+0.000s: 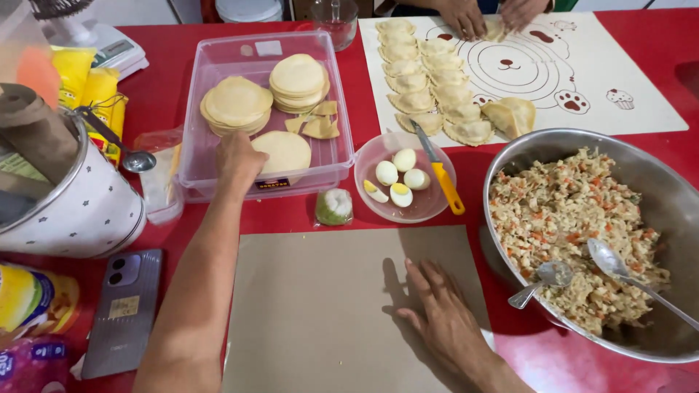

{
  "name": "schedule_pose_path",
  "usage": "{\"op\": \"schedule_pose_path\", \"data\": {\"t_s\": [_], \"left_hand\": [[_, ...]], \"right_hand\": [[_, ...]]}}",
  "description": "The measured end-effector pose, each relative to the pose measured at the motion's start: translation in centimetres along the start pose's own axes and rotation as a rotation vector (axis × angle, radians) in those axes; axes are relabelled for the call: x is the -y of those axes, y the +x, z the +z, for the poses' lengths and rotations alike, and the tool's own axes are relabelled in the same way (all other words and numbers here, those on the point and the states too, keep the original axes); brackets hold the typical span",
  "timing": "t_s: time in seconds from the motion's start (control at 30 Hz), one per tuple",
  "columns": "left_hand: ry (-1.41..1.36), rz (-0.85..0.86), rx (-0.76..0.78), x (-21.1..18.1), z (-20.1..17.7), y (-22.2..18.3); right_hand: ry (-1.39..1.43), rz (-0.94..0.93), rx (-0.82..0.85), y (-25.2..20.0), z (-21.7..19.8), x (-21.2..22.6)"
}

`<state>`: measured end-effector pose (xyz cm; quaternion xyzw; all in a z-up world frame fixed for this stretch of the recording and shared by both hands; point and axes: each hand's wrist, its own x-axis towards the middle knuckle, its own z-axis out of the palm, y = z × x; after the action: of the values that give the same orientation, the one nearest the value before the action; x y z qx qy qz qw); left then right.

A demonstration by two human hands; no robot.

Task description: Assembling pastries by filling dough wrappers with a vegetable-meat mixture and egg slices, then folding and sealing the edges.

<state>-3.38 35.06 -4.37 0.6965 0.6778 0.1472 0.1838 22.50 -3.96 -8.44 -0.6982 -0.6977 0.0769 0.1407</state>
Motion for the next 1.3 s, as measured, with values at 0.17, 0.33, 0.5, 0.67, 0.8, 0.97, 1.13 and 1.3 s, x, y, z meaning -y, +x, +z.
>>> {"op": "schedule_pose_path", "data": {"t_s": [0.17,0.33,0.5,0.67,0.8,0.97,1.13,1.3], "left_hand": [[-0.063,-0.016,-0.031,0.5,0.2,0.5],[0.164,-0.051,-0.004,0.4,0.5,1.1],[0.044,-0.102,-0.015,-0.2,-0.5,-0.4],[0.056,-0.142,0.003,1.1,-0.3,1.8],[-0.063,-0.178,0.026,2.7,0.3,3.9],[-0.170,-0.244,0.038,3.0,0.4,4.7],[-0.082,-0.072,-0.056,4.4,2.8,6.8],[-0.129,-0.134,-0.075,5.4,3.9,8.7]], "right_hand": [[0.079,-0.073,-0.010,1.3,-0.1,-0.8],[0.142,-0.130,-0.010,1.3,-1.0,-1.0],[0.110,-0.214,-0.102,0.9,-1.2,-1.4],[0.092,-0.191,-0.122,0.7,-0.9,-1.4],[0.068,-0.209,-0.163,0.8,-0.6,-1.5],[0.064,-0.203,-0.168,0.8,-0.7,-1.3],[0.060,-0.249,-0.174,1.0,-0.9,-1.3],[0.198,-0.067,-0.093,0.8,-2.4,0.1]]}}
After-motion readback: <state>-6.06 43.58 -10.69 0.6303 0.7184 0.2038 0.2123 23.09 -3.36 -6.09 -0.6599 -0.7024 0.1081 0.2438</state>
